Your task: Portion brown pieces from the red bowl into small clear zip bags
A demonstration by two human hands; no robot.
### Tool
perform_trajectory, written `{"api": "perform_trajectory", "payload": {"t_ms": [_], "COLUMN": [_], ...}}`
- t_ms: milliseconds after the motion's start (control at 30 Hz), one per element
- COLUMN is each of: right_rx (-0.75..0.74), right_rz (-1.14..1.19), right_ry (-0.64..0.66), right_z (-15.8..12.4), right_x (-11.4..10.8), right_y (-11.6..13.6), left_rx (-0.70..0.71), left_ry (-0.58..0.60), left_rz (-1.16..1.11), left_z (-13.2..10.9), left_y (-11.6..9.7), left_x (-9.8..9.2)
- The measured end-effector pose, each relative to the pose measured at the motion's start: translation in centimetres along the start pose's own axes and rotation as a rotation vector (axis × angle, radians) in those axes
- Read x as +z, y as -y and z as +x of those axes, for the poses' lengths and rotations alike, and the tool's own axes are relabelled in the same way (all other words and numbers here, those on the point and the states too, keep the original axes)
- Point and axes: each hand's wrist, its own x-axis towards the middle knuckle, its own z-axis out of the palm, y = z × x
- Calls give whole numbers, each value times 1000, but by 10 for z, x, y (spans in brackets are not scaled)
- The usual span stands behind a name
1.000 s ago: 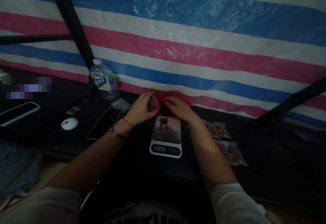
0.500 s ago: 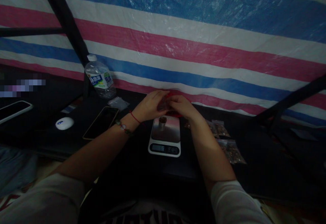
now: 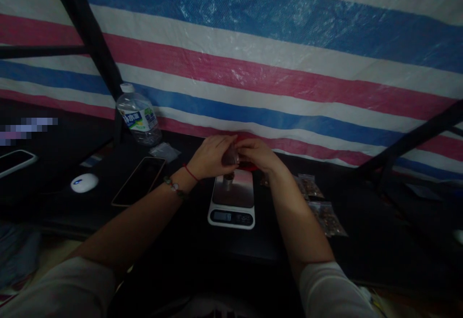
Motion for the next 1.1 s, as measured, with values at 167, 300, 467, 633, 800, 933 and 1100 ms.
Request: {"api": "perform_trajectory", "payload": {"t_ms": [167,300,467,633,800,933,1100], "right_rx": [-27,-81,-143,-197,-226,-226,-308], "right_rz": [-62,-218,-328,-408,-495,-530,-669], "right_ry": [18,22,29,-1,-23,-48,-37], "right_z": [0,-1,-1,4,7,9,9], "right_x": [1,2,6,12,19,22,16], "right_y": [0,5,7,0,-3,-8,-5], "left_rx": [-1,-1,14,51,48,29,-15], "left_ry": [7,18,18,9,10,11,53], "left_rz": [-5,-24,-2,-2,16,31,51], "left_z": [-3,-2,-2,-4,-4,-3,-3], "left_y": [2,2,2,3,5,8,11], "left_x": [2,3,3,3,5,7,7]}}
